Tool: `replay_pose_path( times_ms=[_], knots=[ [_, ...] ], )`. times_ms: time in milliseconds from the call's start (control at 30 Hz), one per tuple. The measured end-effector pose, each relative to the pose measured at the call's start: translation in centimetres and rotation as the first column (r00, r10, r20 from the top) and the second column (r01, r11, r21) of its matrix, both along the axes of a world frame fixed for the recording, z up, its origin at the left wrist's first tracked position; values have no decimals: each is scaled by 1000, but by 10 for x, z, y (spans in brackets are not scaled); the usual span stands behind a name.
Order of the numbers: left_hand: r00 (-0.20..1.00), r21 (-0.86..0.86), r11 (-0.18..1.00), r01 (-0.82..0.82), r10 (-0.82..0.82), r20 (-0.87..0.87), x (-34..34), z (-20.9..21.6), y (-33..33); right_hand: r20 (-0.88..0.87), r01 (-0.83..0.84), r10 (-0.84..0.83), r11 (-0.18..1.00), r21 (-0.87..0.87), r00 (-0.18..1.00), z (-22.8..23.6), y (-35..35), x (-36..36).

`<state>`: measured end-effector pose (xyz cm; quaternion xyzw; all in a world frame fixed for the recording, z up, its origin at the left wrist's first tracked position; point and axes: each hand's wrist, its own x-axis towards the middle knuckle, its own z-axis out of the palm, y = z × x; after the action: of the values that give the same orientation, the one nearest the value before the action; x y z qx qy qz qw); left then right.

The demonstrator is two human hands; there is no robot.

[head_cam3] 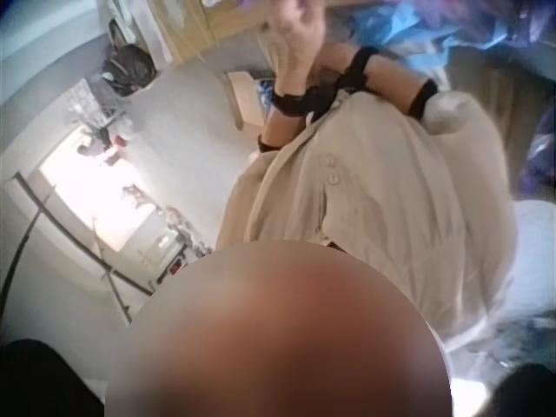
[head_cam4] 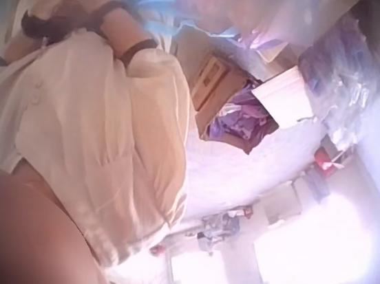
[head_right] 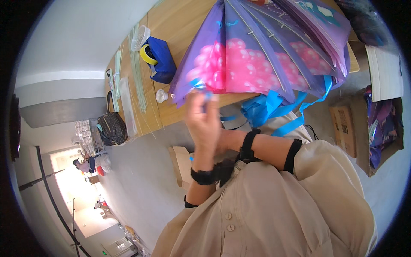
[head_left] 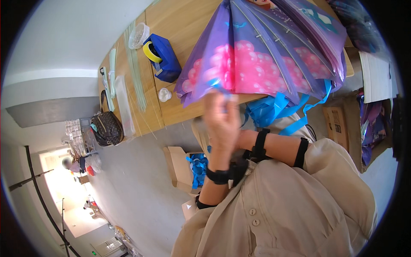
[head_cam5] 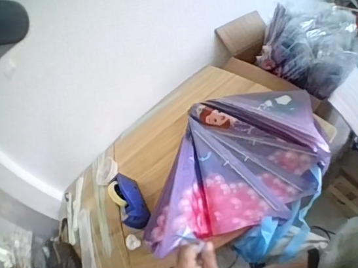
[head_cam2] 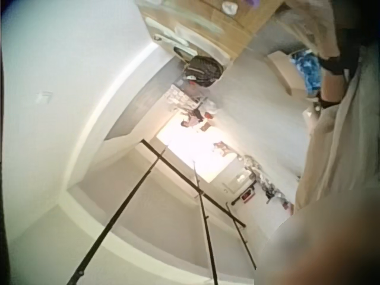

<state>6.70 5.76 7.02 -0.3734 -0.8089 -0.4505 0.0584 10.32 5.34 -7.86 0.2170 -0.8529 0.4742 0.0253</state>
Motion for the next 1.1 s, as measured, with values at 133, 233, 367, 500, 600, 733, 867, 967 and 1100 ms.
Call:
replay_pose_path(
  times_ms=[133,233,367,500,600,733,867,967,1100],
  knots=[
    [409,-47,408,912,-912,16,59,18,36,-109,144,-176,957,-251,978,16,-3,-2],
    [392,74,417,906,-891,227,64,22,25,-136,243,-327,873,-422,935,25,8,-3],
    [869,23,921,390,-376,323,20,42,-7,-128,337,-523,698,-632,842,33,25,-9],
    [892,155,982,-106,25,452,-30,18,-63,311,473,-359,722,-505,880,24,39,-30],
    [869,34,941,-337,297,397,-73,-34,-118,525,524,-188,585,-619,830,81,51,-23],
    [830,-345,766,-543,552,-80,-109,-51,-131,635,601,-171,570,-560,753,110,58,-18],
    [800,-425,679,-598,536,-270,-158,-57,-135,576,581,-241,618,-530,781,95,49,-32],
    [822,-563,603,-565,469,-323,-179,-56,-125,505,568,-321,670,-477,802,84,46,-43],
    [818,-536,621,-572,487,-307,-177,-46,-111,560,637,-356,624,-454,748,89,51,-52]
  ],
)
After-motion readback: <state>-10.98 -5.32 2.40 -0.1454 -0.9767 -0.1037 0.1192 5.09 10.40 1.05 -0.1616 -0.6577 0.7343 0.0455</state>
